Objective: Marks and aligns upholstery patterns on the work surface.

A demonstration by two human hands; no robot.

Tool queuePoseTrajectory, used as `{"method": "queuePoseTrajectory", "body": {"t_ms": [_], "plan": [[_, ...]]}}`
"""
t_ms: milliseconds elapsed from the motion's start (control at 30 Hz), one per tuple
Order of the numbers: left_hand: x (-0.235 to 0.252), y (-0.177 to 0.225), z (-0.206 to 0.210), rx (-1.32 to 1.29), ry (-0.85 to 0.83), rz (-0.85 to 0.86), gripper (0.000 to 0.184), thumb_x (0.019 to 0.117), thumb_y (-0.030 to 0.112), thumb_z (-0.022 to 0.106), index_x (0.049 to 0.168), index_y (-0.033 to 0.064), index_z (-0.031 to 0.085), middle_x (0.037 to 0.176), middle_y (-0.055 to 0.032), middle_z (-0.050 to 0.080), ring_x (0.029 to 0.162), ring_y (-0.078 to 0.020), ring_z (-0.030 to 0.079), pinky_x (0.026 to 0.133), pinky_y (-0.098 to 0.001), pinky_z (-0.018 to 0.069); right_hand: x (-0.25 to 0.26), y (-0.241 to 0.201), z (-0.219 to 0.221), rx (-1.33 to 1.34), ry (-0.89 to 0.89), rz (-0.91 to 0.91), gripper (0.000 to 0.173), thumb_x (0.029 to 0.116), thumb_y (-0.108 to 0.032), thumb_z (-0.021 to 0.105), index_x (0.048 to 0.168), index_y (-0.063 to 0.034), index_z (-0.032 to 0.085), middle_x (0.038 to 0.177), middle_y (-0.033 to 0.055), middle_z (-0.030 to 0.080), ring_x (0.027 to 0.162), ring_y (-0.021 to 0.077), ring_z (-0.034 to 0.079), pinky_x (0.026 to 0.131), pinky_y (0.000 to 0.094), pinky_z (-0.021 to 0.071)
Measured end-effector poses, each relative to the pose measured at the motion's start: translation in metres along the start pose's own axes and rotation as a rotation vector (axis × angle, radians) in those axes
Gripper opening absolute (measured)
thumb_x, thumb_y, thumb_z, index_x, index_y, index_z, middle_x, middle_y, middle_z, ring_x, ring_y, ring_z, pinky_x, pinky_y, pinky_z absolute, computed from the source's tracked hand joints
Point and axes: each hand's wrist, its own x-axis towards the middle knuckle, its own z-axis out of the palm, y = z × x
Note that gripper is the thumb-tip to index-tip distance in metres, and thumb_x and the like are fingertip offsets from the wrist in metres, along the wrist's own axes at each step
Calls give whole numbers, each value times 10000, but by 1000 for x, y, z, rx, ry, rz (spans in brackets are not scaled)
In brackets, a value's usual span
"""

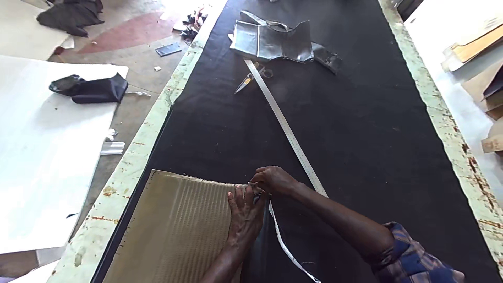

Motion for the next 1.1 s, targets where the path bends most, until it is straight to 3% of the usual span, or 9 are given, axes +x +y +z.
{"method": "queuePoseTrajectory", "body": {"t_ms": [200,367,600,667,733,833,933,1100], "plan": [[1,-1,-3,4,-22,13,483,1002,237,536,1466,373,540,1581,-234,391,1478,-539,270,1118,-786,210,-4,1,-8,-37,-70,-70,119,944,-71,653,969,-77,768,963,96,723,905,263,703,812,481,576],[2,0,-7,9,-38,10,489,1018,252,518,1494,364,513,1567,-247,402,1479,-536,274,1121,-779,221,-19,3,-22,-106,-187,-11,65,930,-102,702,943,-83,762,970,85,718,908,260,695,811,483,567],[2,-1,-2,30,-1,14,532,1022,273,495,1537,396,445,1560,-254,405,1476,-537,275,1126,-772,217,-53,9,-35,-214,-237,98,85,941,-90,671,928,-84,754,987,89,719,936,271,694,831,488,560],[2,0,-3,25,-17,17,543,1022,274,495,1549,390,430,1579,-257,383,1485,-549,250,1129,-780,199,-64,16,-32,-147,-128,99,110,949,-104,666,967,-87,774,979,88,725,931,264,700,844,480,571],[2,-1,-2,12,-4,15,542,1013,280,516,1539,392,444,1575,-253,388,1482,-547,255,1127,-780,205,-74,21,-20,-75,67,120,116,950,-130,661,969,-102,772,899,64,709,845,229,692,774,451,581],[2,-1,-3,19,-6,13,553,1006,267,531,1538,392,441,1567,-256,392,1470,-550,272,1113,-787,221,-85,7,8,65,393,275,132,952,-149,685,1030,-92,775,833,54,675,730,185,661,687,407,583],[4,3,-8,56,-45,16,601,1006,214,525,1558,413,393,1553,-287,383,1449,-586,272,1078,-812,242,-89,-19,35,198,634,459,190,972,-168,688,1132,-92,757,869,55,676,702,160,647,645,367,580],[9,7,-18,78,-168,3,630,1020,205,514,1560,480,342,1557,-260,372,1463,-577,246,1024,-849,272,-83,-32,84,312,917,638,215,953,-207,710,1145,-129,766,846,3,664,656,94,616,599,298,568]]}}
